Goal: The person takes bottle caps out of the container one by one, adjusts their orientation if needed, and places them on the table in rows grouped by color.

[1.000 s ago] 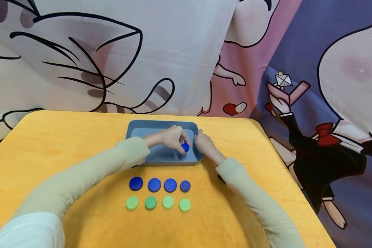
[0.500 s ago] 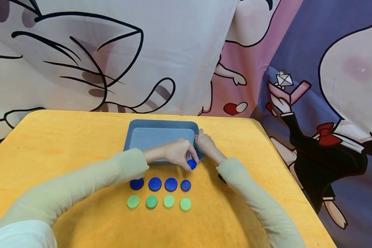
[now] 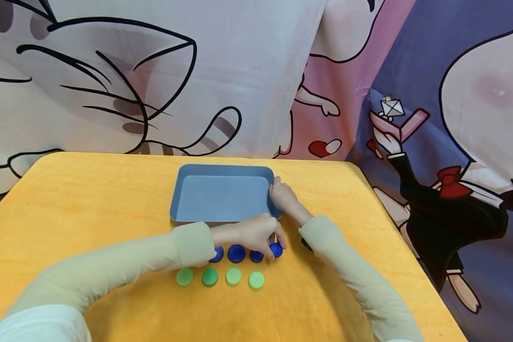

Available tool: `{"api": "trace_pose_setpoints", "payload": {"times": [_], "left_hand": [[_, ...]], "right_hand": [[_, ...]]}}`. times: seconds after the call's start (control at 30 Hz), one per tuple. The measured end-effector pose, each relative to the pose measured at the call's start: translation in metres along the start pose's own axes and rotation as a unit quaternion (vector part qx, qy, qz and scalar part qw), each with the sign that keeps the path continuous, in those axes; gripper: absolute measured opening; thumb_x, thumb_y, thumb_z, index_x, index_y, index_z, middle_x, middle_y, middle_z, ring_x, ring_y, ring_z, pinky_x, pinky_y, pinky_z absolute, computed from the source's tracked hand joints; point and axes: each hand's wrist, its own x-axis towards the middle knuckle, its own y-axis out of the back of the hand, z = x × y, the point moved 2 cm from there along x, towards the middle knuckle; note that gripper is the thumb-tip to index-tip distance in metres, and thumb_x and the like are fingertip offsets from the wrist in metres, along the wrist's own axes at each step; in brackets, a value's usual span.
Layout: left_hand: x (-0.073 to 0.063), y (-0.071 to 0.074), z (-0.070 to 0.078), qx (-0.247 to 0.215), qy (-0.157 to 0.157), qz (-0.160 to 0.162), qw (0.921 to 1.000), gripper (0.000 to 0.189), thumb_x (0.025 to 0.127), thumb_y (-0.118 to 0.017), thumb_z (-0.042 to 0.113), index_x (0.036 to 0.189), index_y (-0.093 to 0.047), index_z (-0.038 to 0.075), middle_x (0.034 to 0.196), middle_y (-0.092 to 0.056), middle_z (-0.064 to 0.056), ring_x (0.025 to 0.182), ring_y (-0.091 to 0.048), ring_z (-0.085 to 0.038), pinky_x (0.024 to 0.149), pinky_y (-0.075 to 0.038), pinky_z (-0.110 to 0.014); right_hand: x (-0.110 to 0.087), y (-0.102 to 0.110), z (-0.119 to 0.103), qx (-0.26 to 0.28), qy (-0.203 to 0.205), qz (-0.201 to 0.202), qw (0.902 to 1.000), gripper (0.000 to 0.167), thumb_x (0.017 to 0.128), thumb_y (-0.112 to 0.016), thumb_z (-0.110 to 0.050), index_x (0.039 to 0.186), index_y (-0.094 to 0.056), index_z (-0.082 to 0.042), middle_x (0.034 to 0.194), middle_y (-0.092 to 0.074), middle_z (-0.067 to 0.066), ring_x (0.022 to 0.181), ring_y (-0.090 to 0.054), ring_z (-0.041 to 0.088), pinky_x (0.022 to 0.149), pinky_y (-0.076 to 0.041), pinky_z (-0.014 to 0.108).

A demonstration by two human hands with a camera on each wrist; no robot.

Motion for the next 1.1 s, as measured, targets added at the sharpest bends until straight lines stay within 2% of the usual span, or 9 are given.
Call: {"api": "trace_pose_setpoints", "payload": {"times": [0.27,0.6,1.1], "left_hand": [[0.007,-0.013,0.001,0.013,0.012,-0.016,0.9997,0.031,0.071,-0.085,0.012,0.100,-0.075,0.009,0.091,-0.075,-0.003,0.074,-0.067,-0.006,0.063,-0.047,-0.009],[0.006,-0.020,-0.001,0.015,0.023,-0.038,0.9989,0.031,0.071,-0.085,0.011,0.100,-0.075,0.009,0.094,-0.075,-0.002,0.083,-0.070,-0.009,0.068,-0.048,-0.009],[0.004,-0.029,-0.004,0.037,0.049,-0.017,0.9980,0.028,0.074,-0.083,0.012,0.101,-0.075,0.012,0.097,-0.074,0.000,0.087,-0.067,-0.008,0.073,-0.049,-0.012]], "right_hand": [[0.000,0.000,0.000,0.004,-0.003,-0.001,1.0000,0.033,0.104,-0.037,-0.020,0.122,-0.042,0.007,0.091,-0.064,0.028,0.080,-0.065,0.039,0.066,-0.053,0.044],[0.000,0.000,-0.001,0.002,-0.005,0.004,1.0000,0.034,0.103,-0.037,-0.021,0.123,-0.042,0.006,0.094,-0.064,0.027,0.082,-0.065,0.039,0.067,-0.052,0.045],[-0.001,0.001,-0.001,0.015,-0.010,-0.007,0.9998,0.035,0.104,-0.035,-0.021,0.124,-0.042,0.006,0.093,-0.063,0.025,0.078,-0.064,0.033,0.063,-0.051,0.040]]}}
